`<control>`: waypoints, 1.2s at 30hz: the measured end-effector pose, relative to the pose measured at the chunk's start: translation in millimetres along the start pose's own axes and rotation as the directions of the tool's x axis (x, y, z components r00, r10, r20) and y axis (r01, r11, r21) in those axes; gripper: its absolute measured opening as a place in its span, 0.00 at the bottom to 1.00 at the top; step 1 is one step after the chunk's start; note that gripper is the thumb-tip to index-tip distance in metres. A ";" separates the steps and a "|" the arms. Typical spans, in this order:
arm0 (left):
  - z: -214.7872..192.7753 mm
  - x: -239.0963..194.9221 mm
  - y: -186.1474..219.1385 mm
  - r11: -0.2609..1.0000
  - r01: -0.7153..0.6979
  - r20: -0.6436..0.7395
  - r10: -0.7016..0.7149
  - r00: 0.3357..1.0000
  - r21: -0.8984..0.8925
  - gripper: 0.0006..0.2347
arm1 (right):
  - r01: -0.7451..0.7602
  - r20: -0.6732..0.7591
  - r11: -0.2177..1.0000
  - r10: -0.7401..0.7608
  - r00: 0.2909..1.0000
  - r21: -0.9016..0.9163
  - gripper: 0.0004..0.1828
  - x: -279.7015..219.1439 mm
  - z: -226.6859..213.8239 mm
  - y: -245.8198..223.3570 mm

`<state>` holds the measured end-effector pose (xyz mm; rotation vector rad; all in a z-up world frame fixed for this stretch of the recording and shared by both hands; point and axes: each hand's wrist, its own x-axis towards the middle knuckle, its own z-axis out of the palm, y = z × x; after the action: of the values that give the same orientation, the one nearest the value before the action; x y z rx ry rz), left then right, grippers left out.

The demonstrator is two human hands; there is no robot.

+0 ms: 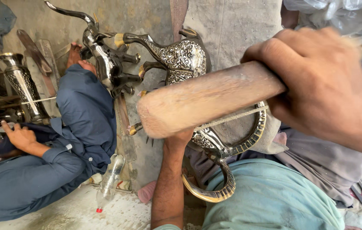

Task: The person uses a hammer and chisel to engrave a decorative pattern on a silver-colored metal animal figurine. The person holds the chisel with one hand and strikes it with a hammer in the other, working on the figurine's body.

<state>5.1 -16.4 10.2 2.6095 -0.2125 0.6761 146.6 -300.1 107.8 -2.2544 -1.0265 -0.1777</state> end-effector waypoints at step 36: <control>11.2 -32.1 -20.2 0.974 0.207 0.045 -0.204 0.978 -0.095 0.12 | 0.011 -0.015 1.000 -0.011 1.000 -0.013 0.26 1.9 -1.9 -4.6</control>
<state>-13.0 -2.1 -21.9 2.5050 0.0145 0.5339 144.9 -297.8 112.3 -2.2566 -1.0326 -0.2065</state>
